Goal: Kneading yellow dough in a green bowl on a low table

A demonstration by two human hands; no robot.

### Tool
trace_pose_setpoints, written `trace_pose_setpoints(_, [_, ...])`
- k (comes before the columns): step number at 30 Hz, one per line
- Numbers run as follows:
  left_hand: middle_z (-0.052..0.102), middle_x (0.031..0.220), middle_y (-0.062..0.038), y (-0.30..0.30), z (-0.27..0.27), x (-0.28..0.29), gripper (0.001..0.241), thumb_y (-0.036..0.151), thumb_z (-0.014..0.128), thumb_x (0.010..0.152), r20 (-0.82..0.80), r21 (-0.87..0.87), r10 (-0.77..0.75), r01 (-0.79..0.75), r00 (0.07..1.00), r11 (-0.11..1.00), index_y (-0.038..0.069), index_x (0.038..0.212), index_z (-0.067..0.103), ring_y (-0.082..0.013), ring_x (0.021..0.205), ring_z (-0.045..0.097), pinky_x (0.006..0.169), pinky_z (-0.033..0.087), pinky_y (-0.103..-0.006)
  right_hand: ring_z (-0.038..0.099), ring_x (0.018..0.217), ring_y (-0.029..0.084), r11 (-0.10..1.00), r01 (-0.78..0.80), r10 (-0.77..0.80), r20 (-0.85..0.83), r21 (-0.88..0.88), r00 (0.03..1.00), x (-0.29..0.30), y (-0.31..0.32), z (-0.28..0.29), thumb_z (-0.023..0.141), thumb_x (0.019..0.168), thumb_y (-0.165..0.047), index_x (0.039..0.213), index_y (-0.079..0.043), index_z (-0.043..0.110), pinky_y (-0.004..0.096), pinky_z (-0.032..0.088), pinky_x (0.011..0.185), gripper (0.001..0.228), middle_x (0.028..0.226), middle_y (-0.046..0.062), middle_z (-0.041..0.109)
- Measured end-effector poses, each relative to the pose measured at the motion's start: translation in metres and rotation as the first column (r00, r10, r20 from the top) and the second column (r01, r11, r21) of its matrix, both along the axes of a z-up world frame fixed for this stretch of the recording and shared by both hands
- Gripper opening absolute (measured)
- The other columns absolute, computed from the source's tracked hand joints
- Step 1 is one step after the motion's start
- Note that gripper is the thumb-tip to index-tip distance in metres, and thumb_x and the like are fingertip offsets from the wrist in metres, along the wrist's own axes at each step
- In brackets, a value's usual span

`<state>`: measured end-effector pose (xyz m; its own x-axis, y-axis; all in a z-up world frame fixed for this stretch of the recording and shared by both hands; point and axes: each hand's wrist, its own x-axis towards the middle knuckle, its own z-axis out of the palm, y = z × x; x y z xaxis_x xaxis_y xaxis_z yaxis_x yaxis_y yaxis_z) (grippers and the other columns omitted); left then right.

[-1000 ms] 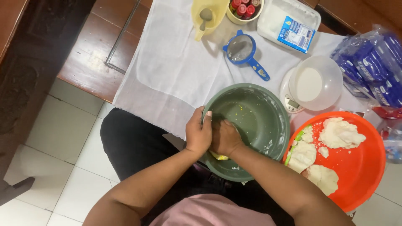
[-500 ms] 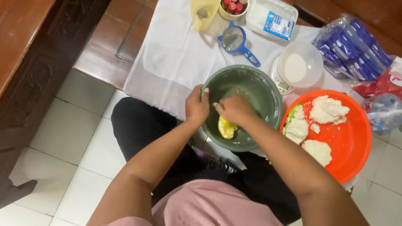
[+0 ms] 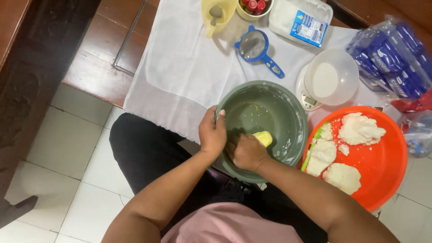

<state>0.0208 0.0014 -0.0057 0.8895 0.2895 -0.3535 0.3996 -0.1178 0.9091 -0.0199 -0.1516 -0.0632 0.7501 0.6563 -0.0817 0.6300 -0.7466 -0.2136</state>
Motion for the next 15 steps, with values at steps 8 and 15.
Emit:
trace_pose_setpoints(8, [0.071,0.106,-0.017,0.002,-0.007,-0.014,0.027,0.025,0.053,0.105,-0.054,0.075,-0.048,0.052,0.997,0.996,0.012,0.128,0.061,-0.0343,0.106,0.069,0.090,0.057,-0.0476,0.070,0.064,0.040,0.997,0.063,-0.068,-0.132,-0.039,0.989,0.029,0.011,-0.023,0.054,0.083,-0.053,0.062,-0.012,0.068,0.053,0.056,0.063,0.048,0.061,0.016,0.068])
trace_pose_setpoints(15, [0.067,0.107,-0.028,0.005,-0.032,-0.044,0.033,0.023,0.060,0.101,0.010,0.111,0.070,-0.070,0.998,0.991,0.008,0.130,0.058,-0.0477,0.109,0.065,0.090,0.054,-0.0544,0.072,0.101,0.045,0.833,0.550,-0.516,-0.452,-0.065,0.728,0.050,0.003,-0.020,0.032,0.106,-0.063,0.108,-0.005,0.063,0.055,0.056,0.090,0.066,0.097,0.024,0.073])
